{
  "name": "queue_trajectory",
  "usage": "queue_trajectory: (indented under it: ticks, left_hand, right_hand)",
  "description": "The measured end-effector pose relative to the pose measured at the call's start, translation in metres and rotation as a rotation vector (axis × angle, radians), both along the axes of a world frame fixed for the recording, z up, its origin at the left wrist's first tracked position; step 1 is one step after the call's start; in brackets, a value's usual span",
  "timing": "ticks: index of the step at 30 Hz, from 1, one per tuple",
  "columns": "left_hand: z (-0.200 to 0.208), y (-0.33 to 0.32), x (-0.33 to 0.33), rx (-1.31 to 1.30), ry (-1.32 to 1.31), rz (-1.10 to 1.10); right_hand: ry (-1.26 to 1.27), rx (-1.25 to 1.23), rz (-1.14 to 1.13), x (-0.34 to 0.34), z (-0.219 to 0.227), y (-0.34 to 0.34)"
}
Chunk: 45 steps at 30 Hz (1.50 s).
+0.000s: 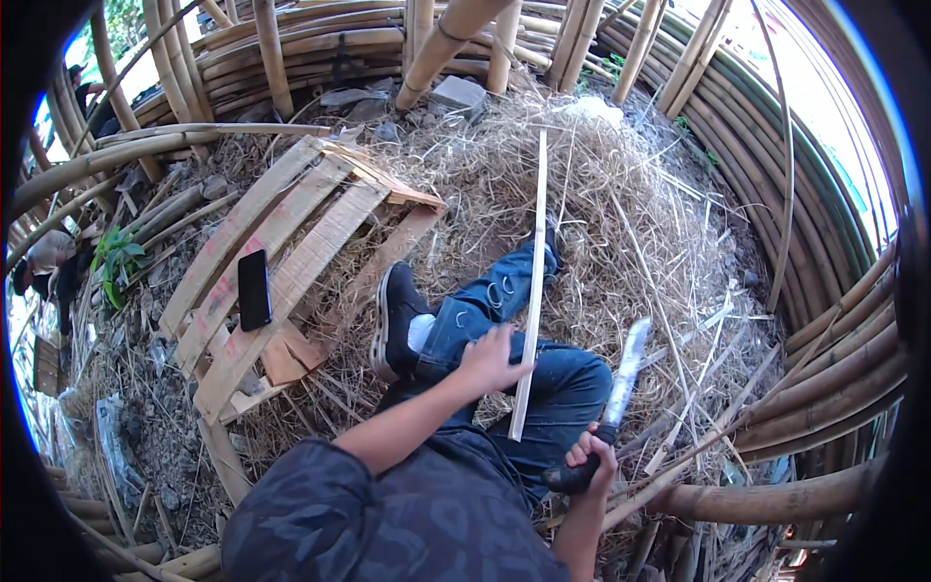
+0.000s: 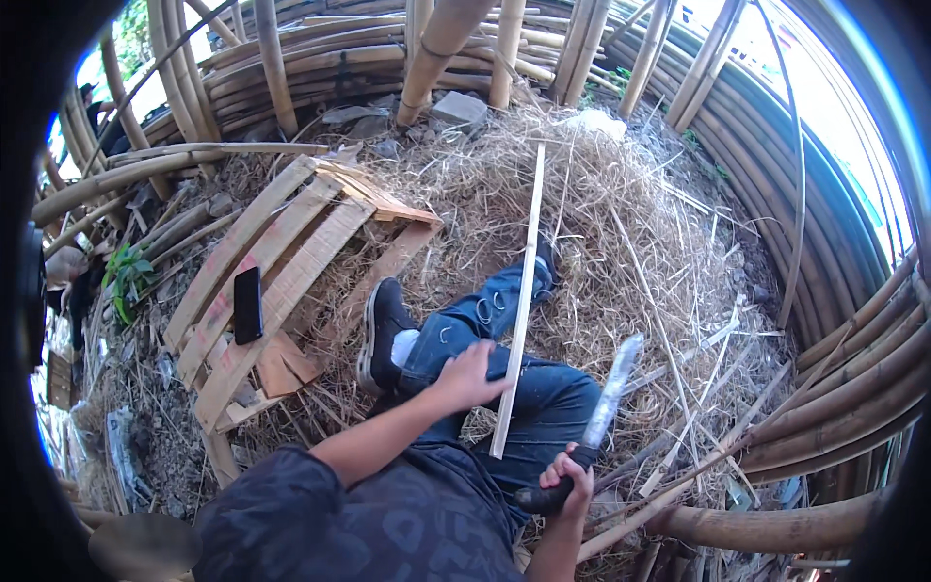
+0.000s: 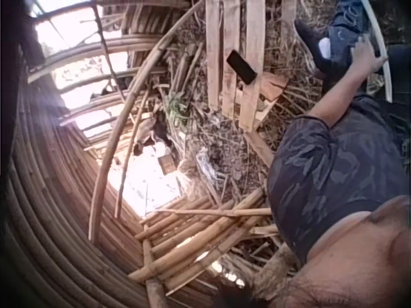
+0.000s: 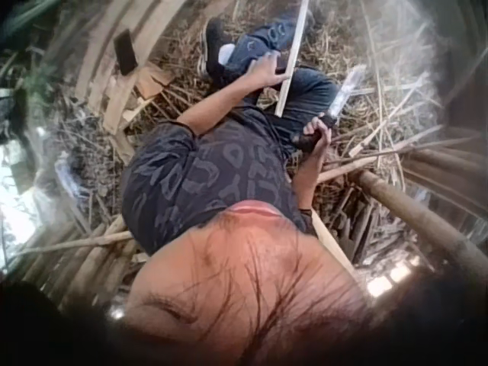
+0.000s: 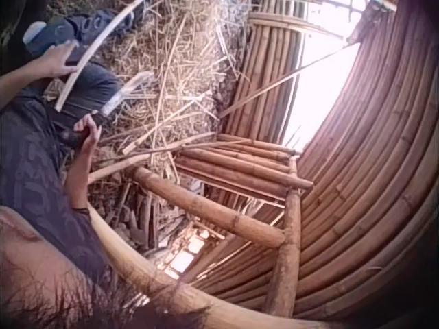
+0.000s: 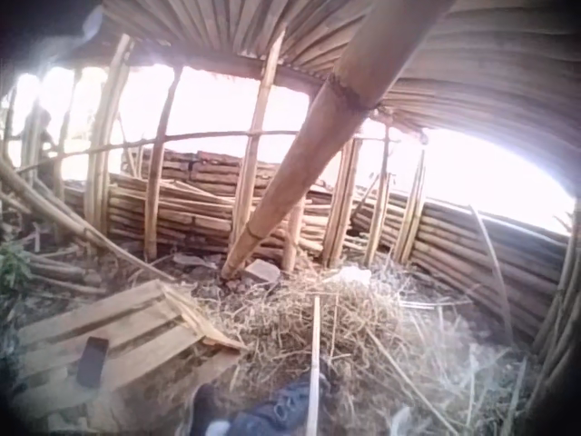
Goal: The person shaves a long bamboo strip with a large blade while seated on a pile of straw, occasionally picking up new strips from the straw.
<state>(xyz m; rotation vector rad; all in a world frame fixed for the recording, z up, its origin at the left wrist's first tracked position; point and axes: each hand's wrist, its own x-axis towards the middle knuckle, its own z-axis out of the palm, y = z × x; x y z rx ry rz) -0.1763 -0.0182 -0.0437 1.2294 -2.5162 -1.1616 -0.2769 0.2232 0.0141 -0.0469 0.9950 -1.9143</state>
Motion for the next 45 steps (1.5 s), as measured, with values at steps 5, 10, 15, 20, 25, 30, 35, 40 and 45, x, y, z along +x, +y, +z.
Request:
queue_trajectory:
  ticks: [5, 10, 15, 20, 25, 30, 35, 40, 45]
  left_hand:
    - [0.003, 0.032, 0.018, 0.274, -0.301, -0.325]
    - [-0.044, 0.053, 0.006, 0.510, -0.220, -0.417]
    - [-0.067, 0.072, 0.012, 1.104, 0.191, -0.122]
    - [-0.016, 0.046, 0.051, 1.409, 0.379, 0.079]
    - [0.016, 0.008, 0.104, 1.265, 0.259, 0.101]
    - [0.021, -0.006, 0.112, 1.025, 0.116, 0.336]
    - [0.007, 0.007, 0.137, 0.736, -0.040, 0.067]
    - [0.062, 0.039, 0.152, 0.372, -0.307, -0.108]
    - [0.123, 0.052, 0.172, 0.288, -0.334, -0.112]
  right_hand:
    - [0.116, 0.123, -0.035, -0.001, -0.007, -0.007]
    - [0.122, 0.080, -0.060, 0.000, 0.011, -0.022]
    - [0.142, 0.074, -0.070, 0.001, 0.018, -0.020]
    - [0.239, 0.151, 0.001, 0.005, 0.022, -0.020]
    - [0.317, 0.191, 0.171, 0.010, 0.011, -0.024]
    - [0.326, 0.191, 0.421, 0.023, 0.013, -0.043]
    - [-0.100, 0.014, 0.687, 0.032, 0.013, -0.059]
    - [0.486, 0.174, 0.962, 0.053, 0.004, -0.081]
    - [0.952, 0.252, 1.022, 0.060, 0.011, -0.098]
